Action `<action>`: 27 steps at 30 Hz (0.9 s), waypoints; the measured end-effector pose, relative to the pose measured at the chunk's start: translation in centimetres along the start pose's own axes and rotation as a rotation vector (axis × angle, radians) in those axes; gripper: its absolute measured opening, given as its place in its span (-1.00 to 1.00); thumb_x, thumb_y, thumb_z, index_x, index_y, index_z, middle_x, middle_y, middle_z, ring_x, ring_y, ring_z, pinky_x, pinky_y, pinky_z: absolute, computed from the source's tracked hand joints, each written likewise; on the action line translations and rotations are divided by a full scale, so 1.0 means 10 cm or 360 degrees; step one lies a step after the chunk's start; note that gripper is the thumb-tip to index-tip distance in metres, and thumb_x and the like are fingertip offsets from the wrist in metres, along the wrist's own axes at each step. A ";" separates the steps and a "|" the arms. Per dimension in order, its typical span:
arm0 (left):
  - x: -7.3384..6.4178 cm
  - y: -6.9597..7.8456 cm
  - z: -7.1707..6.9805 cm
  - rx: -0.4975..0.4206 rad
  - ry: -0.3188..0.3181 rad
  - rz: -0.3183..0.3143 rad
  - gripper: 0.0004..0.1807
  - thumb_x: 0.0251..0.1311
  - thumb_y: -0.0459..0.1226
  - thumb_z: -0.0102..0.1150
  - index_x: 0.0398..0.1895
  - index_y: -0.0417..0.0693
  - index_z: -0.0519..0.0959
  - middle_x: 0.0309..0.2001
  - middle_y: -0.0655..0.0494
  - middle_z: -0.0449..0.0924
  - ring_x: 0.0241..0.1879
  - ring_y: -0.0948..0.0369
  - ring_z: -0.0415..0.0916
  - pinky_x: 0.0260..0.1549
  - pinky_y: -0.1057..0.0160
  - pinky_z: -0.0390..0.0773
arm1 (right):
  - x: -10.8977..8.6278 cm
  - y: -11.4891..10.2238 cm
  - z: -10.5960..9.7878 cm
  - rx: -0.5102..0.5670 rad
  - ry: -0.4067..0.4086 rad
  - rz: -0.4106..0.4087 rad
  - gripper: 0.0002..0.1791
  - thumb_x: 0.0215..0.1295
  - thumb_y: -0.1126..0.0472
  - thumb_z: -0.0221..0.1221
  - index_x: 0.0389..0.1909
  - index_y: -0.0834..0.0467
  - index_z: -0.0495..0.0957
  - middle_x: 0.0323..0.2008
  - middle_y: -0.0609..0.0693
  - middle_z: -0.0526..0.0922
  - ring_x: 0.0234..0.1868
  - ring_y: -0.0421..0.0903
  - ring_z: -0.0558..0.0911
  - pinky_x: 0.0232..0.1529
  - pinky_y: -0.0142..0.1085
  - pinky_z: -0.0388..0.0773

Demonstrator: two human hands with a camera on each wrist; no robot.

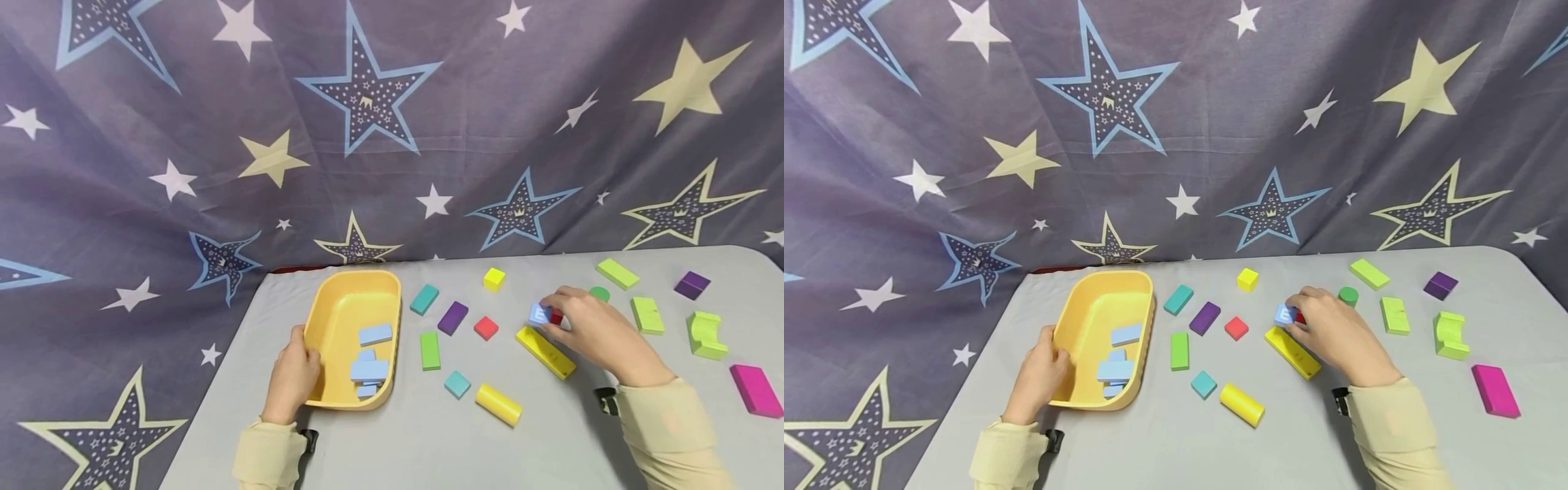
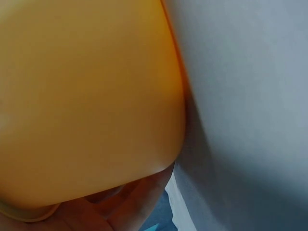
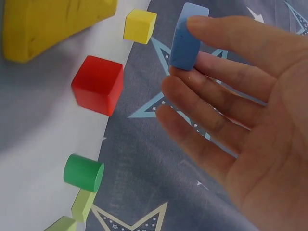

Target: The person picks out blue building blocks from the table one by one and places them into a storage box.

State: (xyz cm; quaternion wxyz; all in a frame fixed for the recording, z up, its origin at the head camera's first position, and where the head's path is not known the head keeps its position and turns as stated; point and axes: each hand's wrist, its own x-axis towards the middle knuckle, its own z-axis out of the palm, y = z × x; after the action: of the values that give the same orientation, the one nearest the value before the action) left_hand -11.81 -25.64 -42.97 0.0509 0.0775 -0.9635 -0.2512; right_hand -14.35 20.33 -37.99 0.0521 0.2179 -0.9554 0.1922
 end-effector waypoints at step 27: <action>-0.01 0.03 -0.02 -0.0021 -0.0003 -0.0009 -0.51 0.35 -0.38 -0.11 0.34 -0.28 0.25 -0.11 -0.41 0.62 -0.28 -0.16 0.63 -0.34 -0.10 0.54 | 0.22 -0.26 0.01 0.0117 -0.0022 0.0047 -0.64 0.18 0.28 0.34 -0.01 0.32 0.64 -0.16 0.14 0.65 -0.17 0.09 0.65 -0.11 0.04 0.59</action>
State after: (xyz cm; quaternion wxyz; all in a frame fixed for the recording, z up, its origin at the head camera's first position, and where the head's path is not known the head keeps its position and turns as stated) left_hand -11.70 -25.46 -42.71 0.0498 0.0796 -0.9617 -0.2577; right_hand -15.22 17.31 -36.76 0.0347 0.2067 -0.9512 0.2265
